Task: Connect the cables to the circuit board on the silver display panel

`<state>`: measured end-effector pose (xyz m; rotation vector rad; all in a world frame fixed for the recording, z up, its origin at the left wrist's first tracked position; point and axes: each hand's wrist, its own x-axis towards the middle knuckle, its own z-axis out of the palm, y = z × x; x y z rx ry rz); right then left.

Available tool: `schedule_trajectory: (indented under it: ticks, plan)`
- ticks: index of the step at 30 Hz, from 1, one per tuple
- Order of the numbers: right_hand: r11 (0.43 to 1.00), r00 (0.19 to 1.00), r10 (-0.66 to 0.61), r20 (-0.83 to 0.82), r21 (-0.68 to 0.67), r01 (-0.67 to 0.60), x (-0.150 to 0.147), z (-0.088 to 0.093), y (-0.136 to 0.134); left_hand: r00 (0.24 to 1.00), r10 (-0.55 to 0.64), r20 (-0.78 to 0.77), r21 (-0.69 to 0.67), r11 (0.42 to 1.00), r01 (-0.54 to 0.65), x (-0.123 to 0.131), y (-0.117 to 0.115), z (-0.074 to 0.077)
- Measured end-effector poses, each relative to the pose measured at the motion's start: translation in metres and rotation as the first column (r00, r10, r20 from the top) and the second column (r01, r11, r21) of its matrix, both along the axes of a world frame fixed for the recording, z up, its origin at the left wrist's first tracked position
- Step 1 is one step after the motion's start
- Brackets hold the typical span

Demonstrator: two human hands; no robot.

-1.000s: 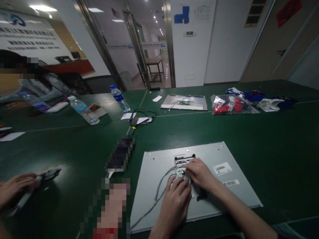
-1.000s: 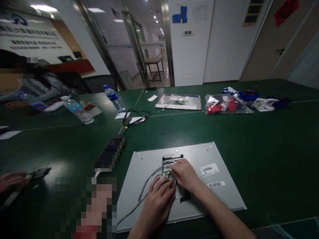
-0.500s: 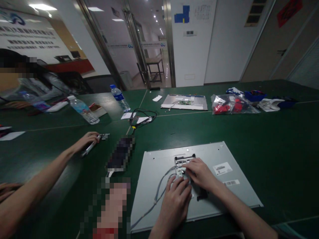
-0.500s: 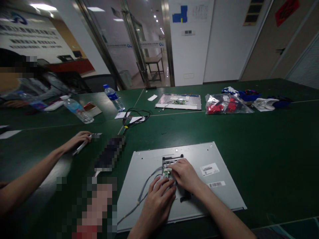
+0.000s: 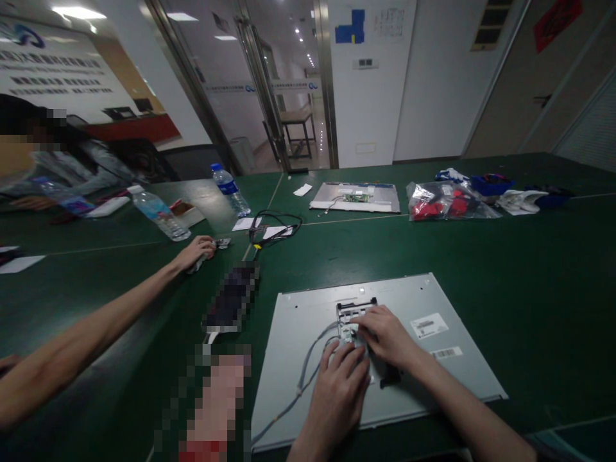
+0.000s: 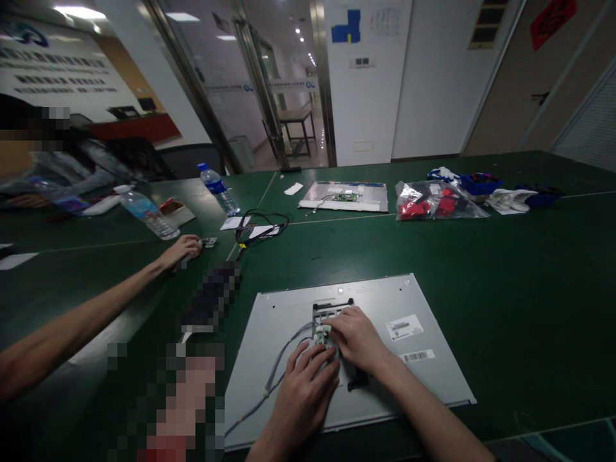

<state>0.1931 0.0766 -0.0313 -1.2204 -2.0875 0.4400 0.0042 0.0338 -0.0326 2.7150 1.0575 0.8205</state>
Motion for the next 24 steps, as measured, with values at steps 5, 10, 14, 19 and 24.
schedule_trajectory:
  ticks: [5,10,14,19,24]
  plan:
    - [1.000,1.000,-0.019,-0.013,-0.002,0.019,-0.0006,-0.0027,0.0001,1.000,-0.002,-0.007,-0.012,1.000,0.002,0.0006,-0.0007,0.0016]
    - [0.999,0.999,-0.043,0.022,0.011,0.043,0.0001,-0.0084,0.0016,1.000,0.000,-0.026,-0.005,1.000,-0.001,0.0020,-0.0006,0.0014]
    - [0.998,0.998,-0.052,0.045,0.029,0.050,0.0002,-0.0099,0.0033,0.999,-0.003,-0.049,0.026,1.000,0.005,0.0021,0.0002,0.0003]
    - [0.998,0.997,-0.052,0.063,0.037,0.050,0.0001,-0.0089,0.0030,0.997,-0.006,-0.075,0.031,0.999,0.009,0.0023,0.0001,0.0032]
    - [0.999,0.999,-0.046,0.026,0.024,0.045,0.0012,-0.0070,0.0016,0.997,-0.005,-0.072,0.014,1.000,0.006,0.0026,-0.0007,0.0052]
